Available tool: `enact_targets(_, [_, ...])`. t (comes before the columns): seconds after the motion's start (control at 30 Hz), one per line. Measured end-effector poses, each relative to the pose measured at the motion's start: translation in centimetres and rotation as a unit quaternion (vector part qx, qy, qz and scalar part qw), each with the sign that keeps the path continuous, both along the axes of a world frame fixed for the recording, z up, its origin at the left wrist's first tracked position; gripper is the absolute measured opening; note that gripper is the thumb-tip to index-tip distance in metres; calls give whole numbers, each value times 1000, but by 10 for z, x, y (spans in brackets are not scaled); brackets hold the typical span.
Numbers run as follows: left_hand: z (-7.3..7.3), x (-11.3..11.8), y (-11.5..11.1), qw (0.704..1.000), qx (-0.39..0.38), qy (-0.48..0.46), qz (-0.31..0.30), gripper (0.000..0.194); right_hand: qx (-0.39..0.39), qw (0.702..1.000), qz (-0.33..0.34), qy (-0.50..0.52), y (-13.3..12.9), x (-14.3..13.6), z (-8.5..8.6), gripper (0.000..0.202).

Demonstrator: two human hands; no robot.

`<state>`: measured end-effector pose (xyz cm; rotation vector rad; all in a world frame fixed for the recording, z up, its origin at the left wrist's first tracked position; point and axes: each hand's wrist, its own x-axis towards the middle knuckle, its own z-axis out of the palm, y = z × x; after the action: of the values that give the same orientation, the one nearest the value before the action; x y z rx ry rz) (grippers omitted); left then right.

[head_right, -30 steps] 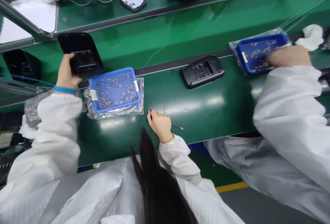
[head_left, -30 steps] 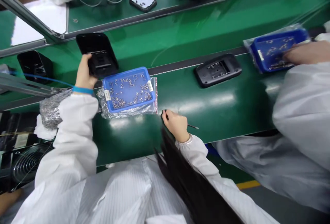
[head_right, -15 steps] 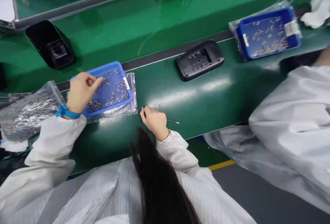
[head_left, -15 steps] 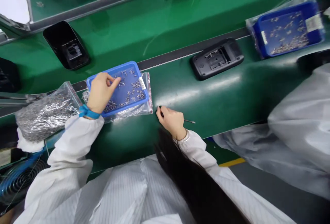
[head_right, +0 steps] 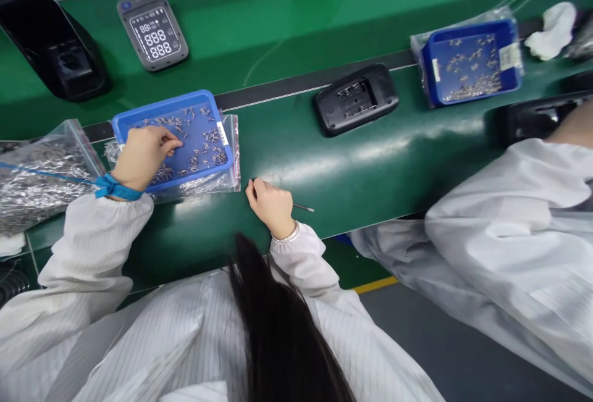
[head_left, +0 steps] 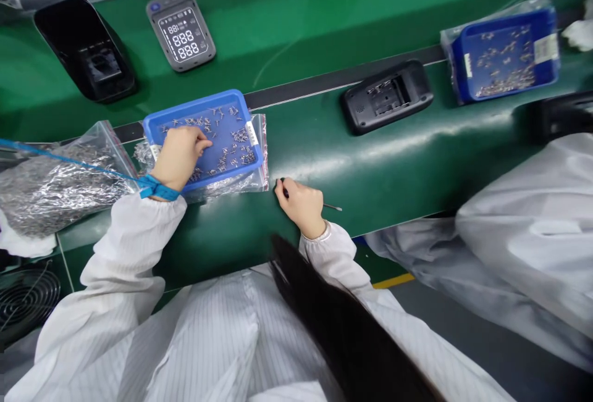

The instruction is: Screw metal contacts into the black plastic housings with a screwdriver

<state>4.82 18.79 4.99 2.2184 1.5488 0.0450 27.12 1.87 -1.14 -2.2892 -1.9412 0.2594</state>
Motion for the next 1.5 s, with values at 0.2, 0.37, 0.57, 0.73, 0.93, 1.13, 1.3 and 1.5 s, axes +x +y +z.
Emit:
enact_targets(0.2, [-2,-7,-6,997,38,37,-53,8,-21,999,19,17,-2,0,8,44])
enact_targets(0.37, [19,-1,-34,987,93,-122,-39,2,33,999,-15,13,29,55,30,40])
enact_targets(0.57, [12,16,-92,965,24,-261,-18,9,59,976,-202,-56,75,138,39,49])
enact_targets(0.73, [-14,23,-147,902,-158,-398,57,15,-17,989,-135,-49,10,90,53,40])
enact_targets(0.93, [-19,23,-180,911,-77,-405,-5,6,-140,953,201,180,-83,0,83,46])
enact_targets(1.13, [-27,13,-175,945,-25,-309,-103,5,-199,915,320,146,-83,-50,84,49])
enact_targets(1.3, [-25,3,-169,956,-23,-279,-90,6,-182,914,331,144,-79,-59,80,45])
enact_targets(1.5, [-30,-2,-162,950,-41,-296,-97,10,-165,917,330,149,-80,-58,79,45])
